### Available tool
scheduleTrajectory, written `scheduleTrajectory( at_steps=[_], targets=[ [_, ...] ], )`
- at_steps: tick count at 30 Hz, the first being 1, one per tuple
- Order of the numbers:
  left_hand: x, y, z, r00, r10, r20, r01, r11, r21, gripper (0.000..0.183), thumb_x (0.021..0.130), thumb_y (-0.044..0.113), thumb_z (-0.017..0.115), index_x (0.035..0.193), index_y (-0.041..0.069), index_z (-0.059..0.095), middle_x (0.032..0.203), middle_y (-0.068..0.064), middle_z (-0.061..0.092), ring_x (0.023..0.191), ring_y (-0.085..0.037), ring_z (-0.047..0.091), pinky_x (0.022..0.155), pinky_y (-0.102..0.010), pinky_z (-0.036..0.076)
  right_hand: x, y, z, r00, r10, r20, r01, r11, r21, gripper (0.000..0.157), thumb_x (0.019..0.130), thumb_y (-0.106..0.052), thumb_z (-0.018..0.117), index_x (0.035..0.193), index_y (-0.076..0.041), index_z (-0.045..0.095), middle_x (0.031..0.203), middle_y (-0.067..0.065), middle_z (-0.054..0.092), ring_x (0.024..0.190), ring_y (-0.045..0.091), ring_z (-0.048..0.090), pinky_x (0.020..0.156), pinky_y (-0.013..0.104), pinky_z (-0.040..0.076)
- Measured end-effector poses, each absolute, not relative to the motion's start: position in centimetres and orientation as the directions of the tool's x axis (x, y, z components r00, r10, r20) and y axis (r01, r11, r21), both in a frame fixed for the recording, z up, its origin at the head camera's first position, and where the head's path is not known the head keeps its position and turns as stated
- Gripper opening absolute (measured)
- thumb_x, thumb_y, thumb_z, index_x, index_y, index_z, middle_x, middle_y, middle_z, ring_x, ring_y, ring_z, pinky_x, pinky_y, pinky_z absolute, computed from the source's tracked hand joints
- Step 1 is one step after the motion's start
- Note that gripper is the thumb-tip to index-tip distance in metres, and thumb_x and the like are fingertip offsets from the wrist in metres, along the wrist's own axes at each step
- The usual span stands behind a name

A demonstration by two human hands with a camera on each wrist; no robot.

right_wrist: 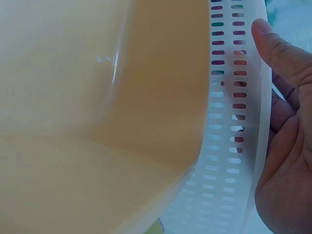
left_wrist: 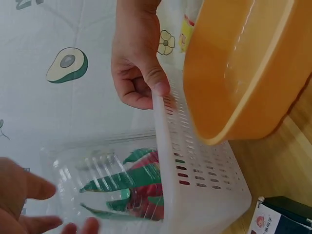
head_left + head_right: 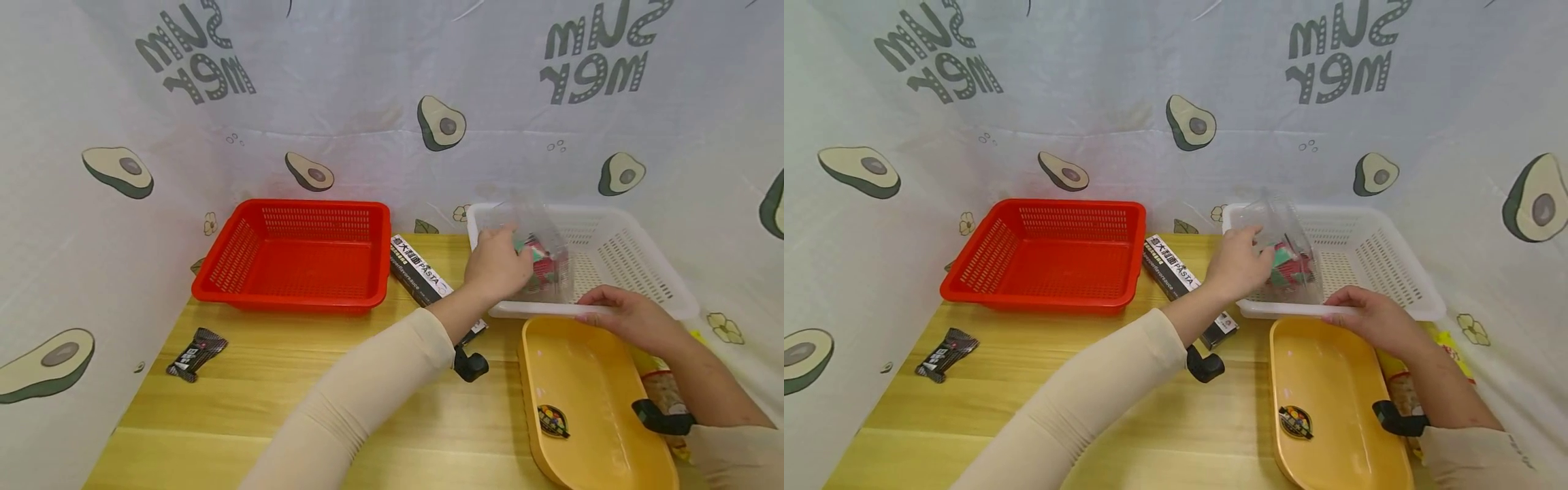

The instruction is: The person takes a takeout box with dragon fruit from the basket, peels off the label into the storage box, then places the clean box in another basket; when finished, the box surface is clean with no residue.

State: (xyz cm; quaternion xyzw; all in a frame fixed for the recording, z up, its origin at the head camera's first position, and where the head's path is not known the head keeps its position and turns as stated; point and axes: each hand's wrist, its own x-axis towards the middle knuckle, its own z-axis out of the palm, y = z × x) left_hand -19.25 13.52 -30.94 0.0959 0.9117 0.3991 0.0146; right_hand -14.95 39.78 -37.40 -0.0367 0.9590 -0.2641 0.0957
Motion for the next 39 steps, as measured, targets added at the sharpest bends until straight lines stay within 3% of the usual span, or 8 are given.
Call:
scheduleTrajectory(
  at_steps=[2,5,9,12,16,20,27,39],
  targets=[
    [-19.2,13.4,-31.2,-0.962,0.271,0.013,0.205,0.694,0.690,0.048,0.104,0.033,0.053,0.151,0.026,0.049,0.148,-0.001,0.052,0.113,-0.013,0.063,0.082,-0.025,0.051,-15.0,39.8,-37.4,-0.978,-0.121,-0.167,-0.018,0.856,-0.516,0.044,0.098,-0.043,0.067,0.120,-0.006,0.063,0.109,0.014,0.071,0.084,0.015,0.058,0.068,0.023,0.051],
    [-19.6,13.2,-31.7,-0.922,0.384,-0.042,0.262,0.701,0.663,0.053,0.104,0.028,0.050,0.156,0.025,0.042,0.122,0.001,0.067,0.082,-0.008,0.061,0.068,-0.023,0.048,-15.1,39.8,-37.3,-0.976,-0.121,-0.180,-0.008,0.849,-0.528,0.045,0.098,-0.043,0.066,0.121,-0.005,0.062,0.109,0.015,0.070,0.085,0.019,0.060,0.068,0.024,0.053],
    [-19.8,13.4,-32.2,-0.912,0.401,-0.082,0.289,0.773,0.565,0.057,0.104,0.034,0.048,0.159,0.033,0.034,0.118,0.002,0.071,0.087,-0.016,0.059,0.076,-0.029,0.048,-15.1,39.8,-37.3,-0.975,-0.122,-0.185,-0.004,0.845,-0.535,0.045,0.099,-0.043,0.066,0.122,-0.004,0.061,0.109,0.015,0.069,0.085,0.020,0.060,0.068,0.025,0.054],
    [-19.9,13.7,-32.5,-0.941,0.328,-0.089,0.256,0.856,0.449,0.056,0.101,0.043,0.051,0.156,0.038,0.038,0.140,0.003,0.059,0.117,-0.024,0.050,0.090,-0.037,0.044,-15.2,39.8,-37.3,-0.975,-0.123,-0.183,-0.005,0.842,-0.540,0.044,0.099,-0.042,0.066,0.122,-0.005,0.061,0.109,0.015,0.069,0.085,0.020,0.060,0.068,0.026,0.055],
    [-20.3,13.3,-33.5,-0.948,0.285,-0.142,0.214,0.901,0.376,0.030,0.096,0.044,0.057,0.123,0.034,0.065,0.130,0.001,0.056,0.115,-0.027,0.041,0.089,-0.040,0.037,-15.2,39.9,-37.4,-0.975,-0.127,-0.180,-0.010,0.842,-0.539,0.043,0.099,-0.042,0.066,0.121,-0.005,0.061,0.109,0.015,0.068,0.087,0.022,0.060,0.069,0.026,0.055],
    [-20.4,13.0,-34.7,-0.939,0.298,-0.171,0.230,0.915,0.331,0.021,0.096,0.046,0.055,0.101,0.032,0.069,0.136,-0.001,0.049,0.118,-0.029,0.037,0.089,-0.041,0.033,-15.3,39.9,-37.6,-0.975,-0.129,-0.182,-0.012,0.845,-0.534,0.042,0.099,-0.042,0.066,0.121,-0.006,0.061,0.110,0.014,0.067,0.089,0.023,0.060,0.069,0.026,0.055],
    [-19.2,12.4,-35.8,-0.951,0.308,-0.019,0.267,0.853,0.448,0.038,0.100,0.045,0.050,0.135,0.036,0.062,0.158,-0.001,0.039,0.137,-0.032,0.034,0.103,-0.045,0.032,-15.7,39.7,-37.6,-0.974,-0.141,-0.177,-0.029,0.853,-0.521,0.042,0.098,-0.043,0.066,0.121,-0.008,0.063,0.114,0.016,0.066,0.093,0.024,0.060,0.070,0.025,0.053],
    [-12.9,6.4,-36.5,-0.920,0.357,0.159,0.370,0.663,0.650,0.033,0.099,0.038,0.055,0.128,0.026,0.069,0.149,-0.006,0.052,0.137,-0.031,0.036,0.105,-0.048,0.032,-15.7,39.8,-36.5,-0.975,-0.157,-0.155,-0.064,0.875,-0.481,0.040,0.096,-0.042,0.069,0.120,-0.010,0.065,0.113,0.015,0.066,0.089,0.018,0.056,0.068,0.024,0.049]
  ],
)
